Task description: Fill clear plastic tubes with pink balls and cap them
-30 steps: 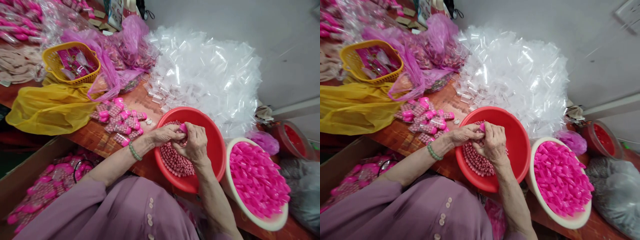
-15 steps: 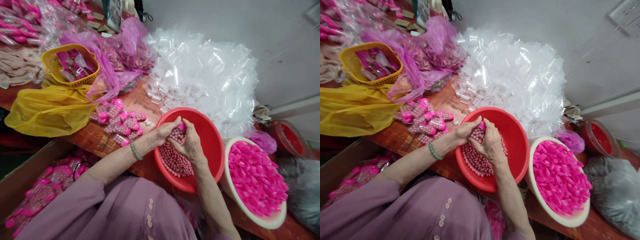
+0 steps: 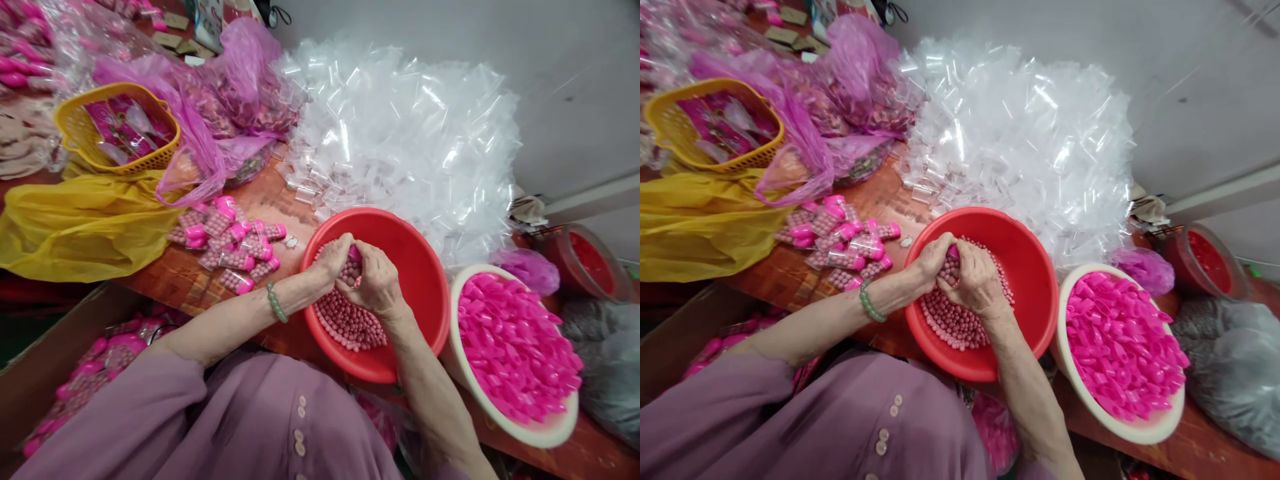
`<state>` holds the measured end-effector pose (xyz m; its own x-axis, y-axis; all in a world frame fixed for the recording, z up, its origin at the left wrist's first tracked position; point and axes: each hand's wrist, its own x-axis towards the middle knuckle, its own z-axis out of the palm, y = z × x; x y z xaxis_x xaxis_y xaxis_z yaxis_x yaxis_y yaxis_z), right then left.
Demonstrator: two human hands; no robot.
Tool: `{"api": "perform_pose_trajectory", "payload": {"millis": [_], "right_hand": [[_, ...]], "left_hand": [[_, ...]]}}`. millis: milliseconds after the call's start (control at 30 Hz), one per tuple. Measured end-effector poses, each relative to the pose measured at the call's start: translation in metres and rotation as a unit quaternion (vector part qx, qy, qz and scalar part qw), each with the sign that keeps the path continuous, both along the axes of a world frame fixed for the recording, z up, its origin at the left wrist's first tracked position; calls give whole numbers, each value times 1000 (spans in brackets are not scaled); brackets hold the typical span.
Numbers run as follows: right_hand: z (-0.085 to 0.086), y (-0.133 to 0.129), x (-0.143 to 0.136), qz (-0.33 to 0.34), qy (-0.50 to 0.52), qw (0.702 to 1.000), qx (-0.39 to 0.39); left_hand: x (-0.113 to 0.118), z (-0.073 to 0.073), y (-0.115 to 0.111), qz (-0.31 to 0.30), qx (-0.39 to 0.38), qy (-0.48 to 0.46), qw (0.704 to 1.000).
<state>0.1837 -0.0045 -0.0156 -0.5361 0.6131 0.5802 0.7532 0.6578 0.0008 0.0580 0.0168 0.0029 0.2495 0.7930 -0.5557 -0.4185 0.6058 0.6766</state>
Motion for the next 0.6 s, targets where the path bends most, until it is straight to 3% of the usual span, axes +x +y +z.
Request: {"api": "perform_pose_trajectory", "payload": {"millis": [167,300,467,600], "right_hand": [[-2,1,-2,-11,-7,999,-34],[4,4,-1,17,23,998,-53],[12,7,1,20,29,994,-106],[11,7,1,31,2,996,-86]], "left_hand": [[-2,-7,-1,26,5,7,1000],[-4,-8,2,40,2,-40,998],[-6,-6,7,-10,-39,-120,992],[-2,-6,6,31,-9,-71,997]]}}
